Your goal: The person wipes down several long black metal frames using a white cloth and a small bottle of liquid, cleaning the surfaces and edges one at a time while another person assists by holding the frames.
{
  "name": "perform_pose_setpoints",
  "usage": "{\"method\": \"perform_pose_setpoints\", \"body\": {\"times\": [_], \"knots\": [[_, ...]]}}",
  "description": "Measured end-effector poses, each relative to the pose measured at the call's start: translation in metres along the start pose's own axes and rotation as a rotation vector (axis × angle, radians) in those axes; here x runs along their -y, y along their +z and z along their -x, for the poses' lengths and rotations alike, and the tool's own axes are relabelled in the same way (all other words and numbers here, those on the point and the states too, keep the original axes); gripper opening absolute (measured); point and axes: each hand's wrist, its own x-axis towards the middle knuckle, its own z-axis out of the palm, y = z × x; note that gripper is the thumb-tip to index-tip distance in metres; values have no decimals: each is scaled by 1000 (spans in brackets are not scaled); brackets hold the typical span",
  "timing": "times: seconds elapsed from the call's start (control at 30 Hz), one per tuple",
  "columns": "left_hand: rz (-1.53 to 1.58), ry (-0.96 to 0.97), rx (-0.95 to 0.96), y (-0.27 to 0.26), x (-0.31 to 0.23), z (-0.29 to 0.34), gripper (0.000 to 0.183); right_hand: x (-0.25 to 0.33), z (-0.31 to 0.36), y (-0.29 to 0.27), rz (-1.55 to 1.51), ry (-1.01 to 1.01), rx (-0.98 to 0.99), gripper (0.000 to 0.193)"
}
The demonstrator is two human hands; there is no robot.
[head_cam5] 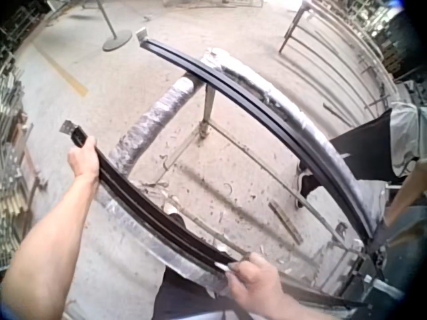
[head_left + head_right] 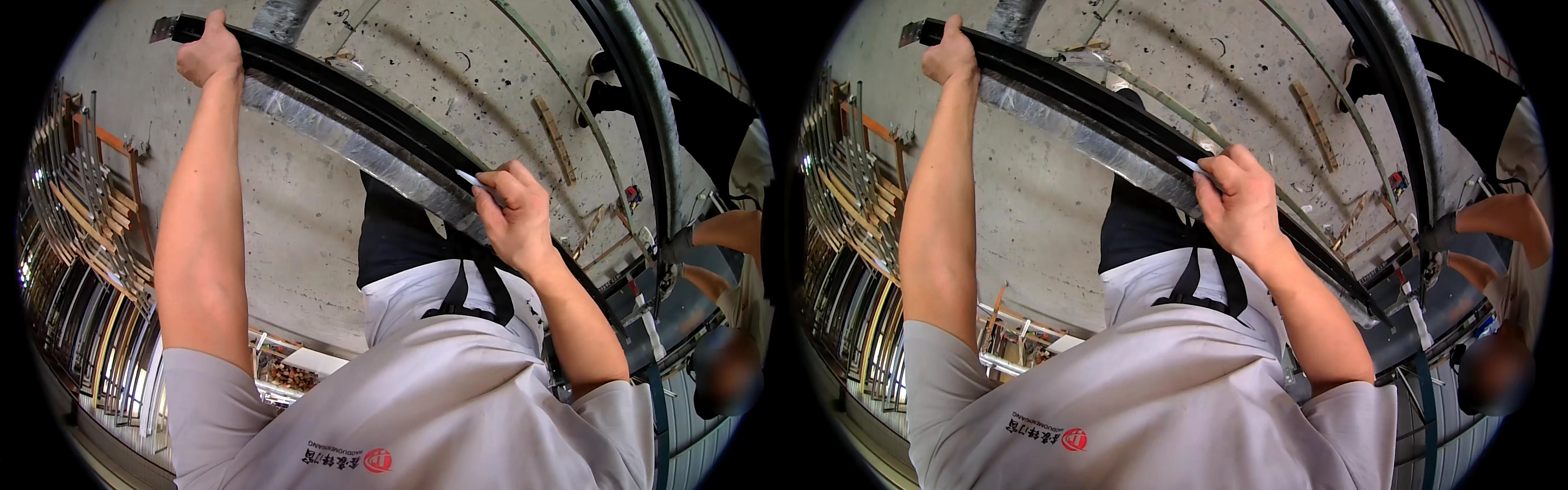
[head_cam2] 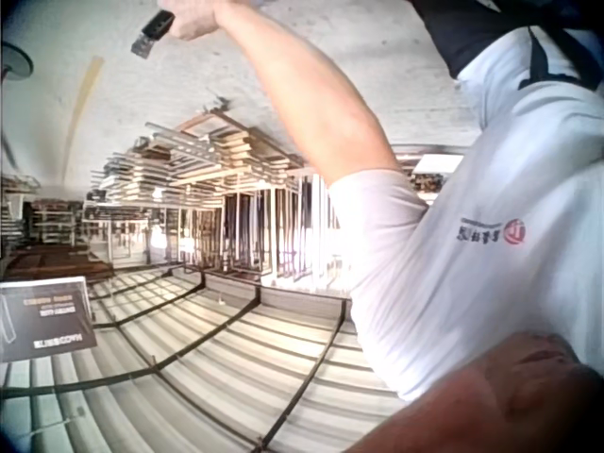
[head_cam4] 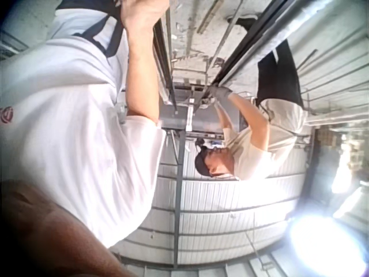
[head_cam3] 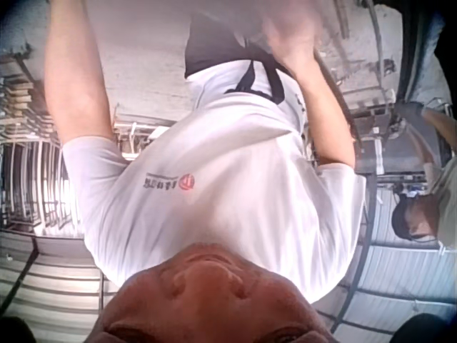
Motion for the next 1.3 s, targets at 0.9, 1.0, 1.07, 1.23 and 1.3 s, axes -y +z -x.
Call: {"method": "perform_pose_setpoints", "body": {"times": [0.9, 1.0, 1.07, 1.23, 1.3], "knots": [[-106, 1, -47, -6, -8, 7, 56, 37, -98, 23, 259, -108, 397, 15], [-71, -32, -30, -8, -11, 10, 56, 1, -52, -2, 344, -84, 425, 14], [-116, -48, -27, -6, -13, 9, 56, 4, -47, -8, 319, 1, 445, 15], [-108, -53, -19, -8, -15, 17, 54, 35, -100, 39, 230, -239, 304, 15], [-81, -47, 7, -10, -17, 13, 53, 27, -85, 30, 211, -226, 318, 15]]}}
